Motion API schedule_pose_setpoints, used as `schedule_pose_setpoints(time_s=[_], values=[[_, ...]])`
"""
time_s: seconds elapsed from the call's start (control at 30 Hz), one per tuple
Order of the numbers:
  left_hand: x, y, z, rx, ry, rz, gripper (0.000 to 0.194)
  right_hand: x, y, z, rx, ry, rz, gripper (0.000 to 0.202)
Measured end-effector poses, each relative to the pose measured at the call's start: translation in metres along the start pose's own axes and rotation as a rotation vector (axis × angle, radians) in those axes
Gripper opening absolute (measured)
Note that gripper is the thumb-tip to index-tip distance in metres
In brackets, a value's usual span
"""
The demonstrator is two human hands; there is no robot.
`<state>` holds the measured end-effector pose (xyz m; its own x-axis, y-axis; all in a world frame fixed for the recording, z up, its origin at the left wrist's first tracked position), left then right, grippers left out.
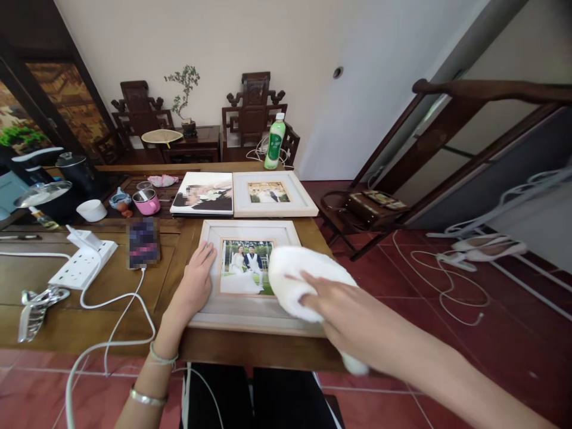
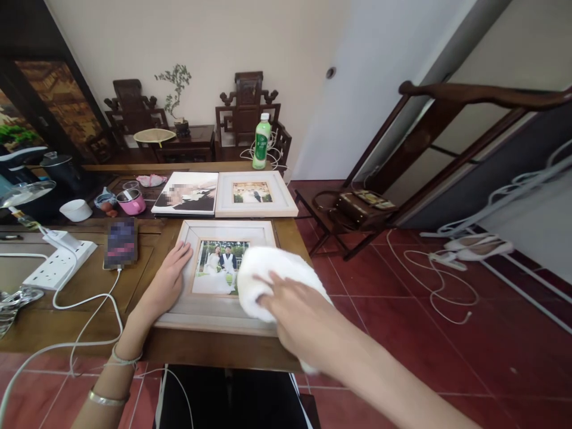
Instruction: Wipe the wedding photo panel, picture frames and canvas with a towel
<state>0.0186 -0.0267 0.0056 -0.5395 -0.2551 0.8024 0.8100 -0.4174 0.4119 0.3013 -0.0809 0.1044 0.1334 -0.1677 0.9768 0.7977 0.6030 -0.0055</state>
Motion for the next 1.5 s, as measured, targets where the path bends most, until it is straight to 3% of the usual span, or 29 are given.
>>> schedule_pose_setpoints(time_s=[0.03,0.2,0.3,0.4,0.47,0.63,0.77,0.83,0.93,1.13,1.23,1.33,1.5], values=[[0.000,-0.001,0.000,-0.008,0.004,-0.003,0.069,-0.005,0.004,0.015,0.007,-0.063,-0.020,0.044],[-0.001,-0.004,-0.002,-0.011,0.025,-0.017,0.068,-0.047,0.028,0.089,-0.060,-0.010,-0.165,0.054],[-0.002,-0.004,-0.002,-0.006,0.033,-0.011,0.067,-0.068,0.033,0.104,-0.046,-0.023,-0.196,0.052],[-0.004,-0.003,-0.001,-0.004,0.037,0.009,0.065,-0.074,0.027,0.088,0.004,-0.048,-0.157,0.046],[-0.005,-0.003,0.000,-0.007,0.037,0.012,0.064,-0.068,0.016,0.066,0.043,-0.087,-0.104,0.043],[-0.006,-0.007,-0.001,-0.016,0.051,-0.035,0.064,-0.021,-0.024,0.013,0.146,-0.238,0.114,0.043],[-0.001,-0.007,0.000,-0.048,0.031,-0.103,0.064,0.007,-0.042,0.001,0.158,-0.335,0.252,0.050],[0.002,-0.005,0.001,-0.056,0.009,-0.135,0.066,0.004,-0.040,0.005,0.134,-0.373,0.262,0.058],[0.006,-0.002,0.003,-0.070,-0.020,-0.177,0.069,-0.018,-0.022,0.020,0.093,-0.364,0.213,0.070],[0.004,-0.004,0.002,-0.078,-0.013,-0.175,0.070,-0.059,0.019,0.077,-0.026,-0.108,-0.073,0.065],[0.004,-0.005,0.002,-0.081,-0.013,-0.158,0.068,-0.067,0.021,0.093,-0.046,-0.100,-0.106,0.058],[0.005,-0.005,0.002,-0.085,-0.016,-0.152,0.066,-0.066,0.013,0.086,-0.013,-0.146,-0.097,0.054],[0.004,-0.004,0.003,-0.077,-0.011,-0.125,0.065,-0.046,-0.012,0.042,0.020,-0.312,0.043,0.054]])
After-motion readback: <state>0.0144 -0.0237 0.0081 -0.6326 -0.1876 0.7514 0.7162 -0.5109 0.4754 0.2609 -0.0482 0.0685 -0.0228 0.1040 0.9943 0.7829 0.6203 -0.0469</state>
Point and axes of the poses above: each hand's wrist, its own z-axis towards the middle knuckle, its own x-axis out of the back of the hand, y = z × x, the point moved 1 cm from there along z, towards the middle knuckle, and after that the axes turned 6 degrees about y, right-handed, at the moved point
